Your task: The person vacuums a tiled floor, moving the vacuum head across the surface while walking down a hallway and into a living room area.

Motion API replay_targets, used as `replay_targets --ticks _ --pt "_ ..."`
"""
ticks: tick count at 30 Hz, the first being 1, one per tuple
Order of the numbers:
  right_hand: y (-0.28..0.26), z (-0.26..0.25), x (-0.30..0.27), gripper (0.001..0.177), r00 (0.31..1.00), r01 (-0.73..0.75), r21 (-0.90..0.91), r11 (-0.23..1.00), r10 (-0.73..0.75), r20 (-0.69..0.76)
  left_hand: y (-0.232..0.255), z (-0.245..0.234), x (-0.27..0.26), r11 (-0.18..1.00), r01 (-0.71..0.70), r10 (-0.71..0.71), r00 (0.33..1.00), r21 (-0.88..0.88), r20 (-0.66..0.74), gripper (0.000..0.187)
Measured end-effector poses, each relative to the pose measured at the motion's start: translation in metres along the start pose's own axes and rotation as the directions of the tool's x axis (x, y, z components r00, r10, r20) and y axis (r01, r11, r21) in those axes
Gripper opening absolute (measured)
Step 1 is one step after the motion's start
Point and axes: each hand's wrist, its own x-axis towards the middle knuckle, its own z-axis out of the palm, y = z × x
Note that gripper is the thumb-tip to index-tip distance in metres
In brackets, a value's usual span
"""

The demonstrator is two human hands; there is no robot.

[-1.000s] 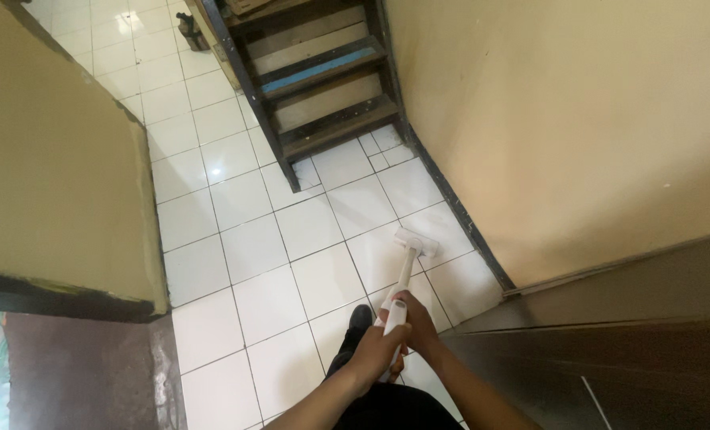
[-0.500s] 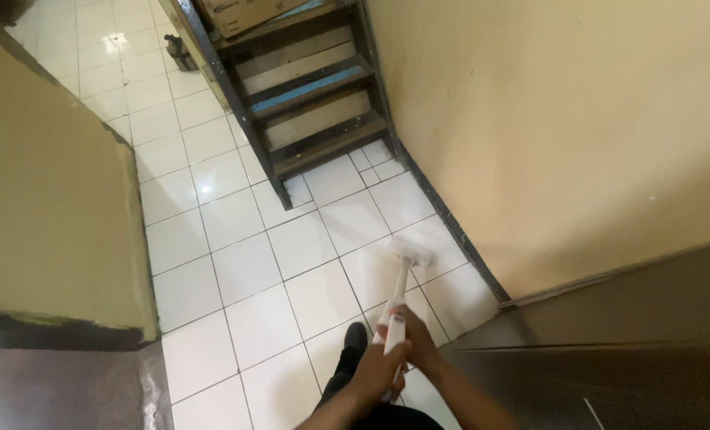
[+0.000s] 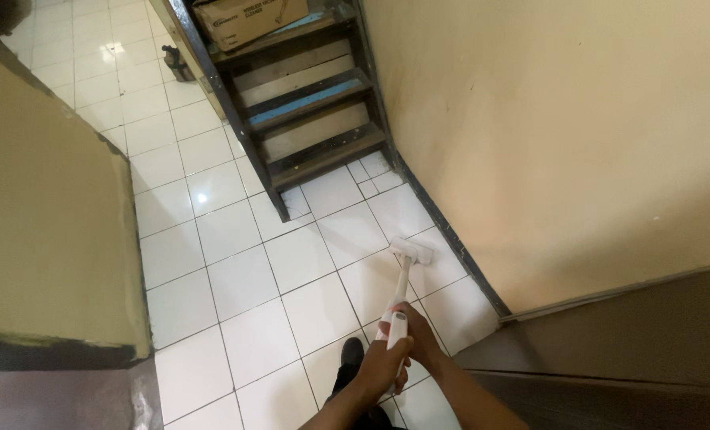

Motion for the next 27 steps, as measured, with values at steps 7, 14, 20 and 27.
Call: replay_targets --ticks 7,14,20,27 --pt "-0.010 0.011 -0.028 0.037 0.998 -0.054 0.026 0.998 0.053 0.035 -0.024 -0.010 -0.015 0.991 0.136 -0.136 0.991 0.012 -0.019 0.028" --pt "-0.006 0.004 -0.004 0.037 0.997 -0.068 -0.001 0.998 0.068 0.044 -0.011 -0.010 0.005 0.989 0.139 -0.140 0.990 -0.041 -0.023 0.029" --pt "0.002 -0.004 0.038 0.037 0.996 -0.084 -0.048 0.995 0.085 0.030 0.016 -0.016 0.035 0.998 0.052 -0.052 0.999 -0.030 0.009 0.038" --pt "-0.002 0.012 0.031 0.039 0.980 -0.184 0.000 0.983 0.183 0.071 -0.019 -0.038 0.045 0.987 0.126 -0.127 0.992 -0.102 -0.006 0.033"
